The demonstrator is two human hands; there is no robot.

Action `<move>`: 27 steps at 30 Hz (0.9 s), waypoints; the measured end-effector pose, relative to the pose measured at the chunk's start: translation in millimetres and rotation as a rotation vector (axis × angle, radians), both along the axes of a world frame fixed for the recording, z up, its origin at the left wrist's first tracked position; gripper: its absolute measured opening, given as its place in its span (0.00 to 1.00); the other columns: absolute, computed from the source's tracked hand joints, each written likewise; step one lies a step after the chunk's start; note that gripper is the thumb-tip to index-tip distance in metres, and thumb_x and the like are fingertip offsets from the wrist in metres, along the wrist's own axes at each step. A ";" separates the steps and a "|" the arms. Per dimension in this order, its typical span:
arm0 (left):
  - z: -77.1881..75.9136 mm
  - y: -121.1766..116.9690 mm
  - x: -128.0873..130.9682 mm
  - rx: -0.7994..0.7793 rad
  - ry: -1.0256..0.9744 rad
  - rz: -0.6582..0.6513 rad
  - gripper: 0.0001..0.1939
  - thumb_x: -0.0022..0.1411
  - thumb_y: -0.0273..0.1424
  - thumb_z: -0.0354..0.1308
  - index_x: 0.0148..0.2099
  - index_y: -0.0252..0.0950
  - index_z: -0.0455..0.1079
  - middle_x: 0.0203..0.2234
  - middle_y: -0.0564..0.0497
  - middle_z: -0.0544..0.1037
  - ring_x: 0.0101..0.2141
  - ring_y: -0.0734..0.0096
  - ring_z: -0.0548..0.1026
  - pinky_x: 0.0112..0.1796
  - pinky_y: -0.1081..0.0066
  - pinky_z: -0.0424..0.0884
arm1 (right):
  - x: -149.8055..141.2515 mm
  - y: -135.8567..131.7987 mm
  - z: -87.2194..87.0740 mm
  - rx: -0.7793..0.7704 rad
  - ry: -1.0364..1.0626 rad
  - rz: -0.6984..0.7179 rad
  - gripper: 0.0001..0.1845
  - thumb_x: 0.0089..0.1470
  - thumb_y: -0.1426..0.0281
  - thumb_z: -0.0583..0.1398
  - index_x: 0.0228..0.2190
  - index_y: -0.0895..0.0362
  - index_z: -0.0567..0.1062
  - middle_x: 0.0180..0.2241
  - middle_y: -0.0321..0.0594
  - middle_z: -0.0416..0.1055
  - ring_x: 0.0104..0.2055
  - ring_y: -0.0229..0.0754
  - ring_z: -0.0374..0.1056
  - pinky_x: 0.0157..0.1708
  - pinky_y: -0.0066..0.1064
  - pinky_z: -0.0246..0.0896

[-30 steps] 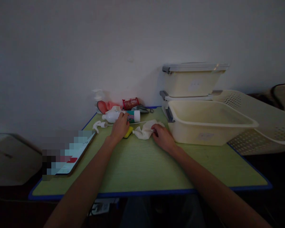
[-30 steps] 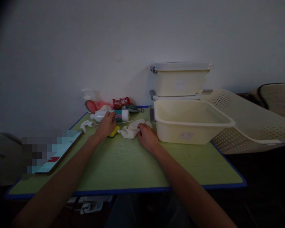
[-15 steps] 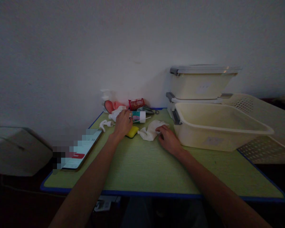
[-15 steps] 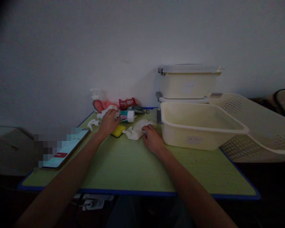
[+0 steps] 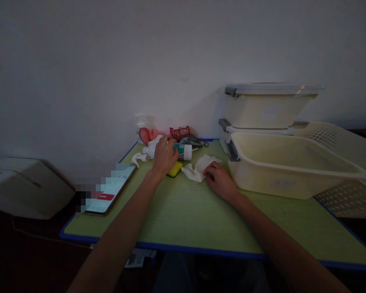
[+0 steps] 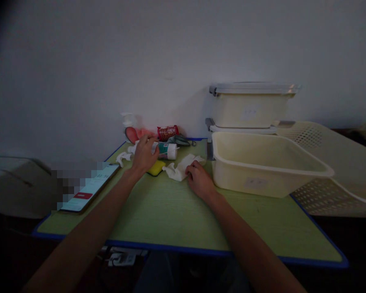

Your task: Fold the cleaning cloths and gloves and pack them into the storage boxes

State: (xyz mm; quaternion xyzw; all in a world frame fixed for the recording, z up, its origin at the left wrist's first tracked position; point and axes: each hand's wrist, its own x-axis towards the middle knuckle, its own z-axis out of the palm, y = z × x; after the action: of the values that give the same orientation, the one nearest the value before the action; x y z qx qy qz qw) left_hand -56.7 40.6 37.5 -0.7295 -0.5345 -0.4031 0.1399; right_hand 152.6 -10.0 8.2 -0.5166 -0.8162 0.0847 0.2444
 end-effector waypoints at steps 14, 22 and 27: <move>-7.0 2.7 -5.4 -0.138 -0.069 0.094 0.16 0.55 0.26 0.52 0.47 0.32 0.65 0.50 0.41 0.66 0.52 0.56 0.64 0.53 0.58 0.60 | -3.7 -4.9 7.4 -0.043 -0.099 0.019 0.12 0.48 0.85 0.50 0.22 0.59 0.67 0.29 0.40 0.63 0.32 0.38 0.61 0.33 0.27 0.53; 11.8 24.4 10.8 -0.202 0.007 -0.005 0.14 0.59 0.30 0.50 0.46 0.31 0.66 0.43 0.43 0.70 0.47 0.62 0.67 0.49 0.64 0.64 | -4.3 -4.6 5.0 -0.040 -0.141 0.036 0.12 0.51 0.84 0.50 0.25 0.59 0.68 0.31 0.40 0.64 0.33 0.37 0.62 0.34 0.27 0.53; 45.4 60.1 5.7 -0.252 0.092 0.005 0.15 0.58 0.29 0.51 0.47 0.31 0.66 0.45 0.42 0.69 0.49 0.59 0.67 0.49 0.61 0.63 | -4.9 -4.5 5.1 -0.044 -0.166 0.021 0.12 0.53 0.82 0.49 0.26 0.59 0.68 0.32 0.41 0.65 0.34 0.38 0.62 0.34 0.27 0.52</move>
State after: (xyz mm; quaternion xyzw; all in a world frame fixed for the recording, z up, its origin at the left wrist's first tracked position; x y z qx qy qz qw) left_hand -50.9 100.7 82.9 -0.7577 -0.5758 -0.2985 0.0723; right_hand 147.7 -14.5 13.3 -0.5187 -0.8369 0.0620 0.1634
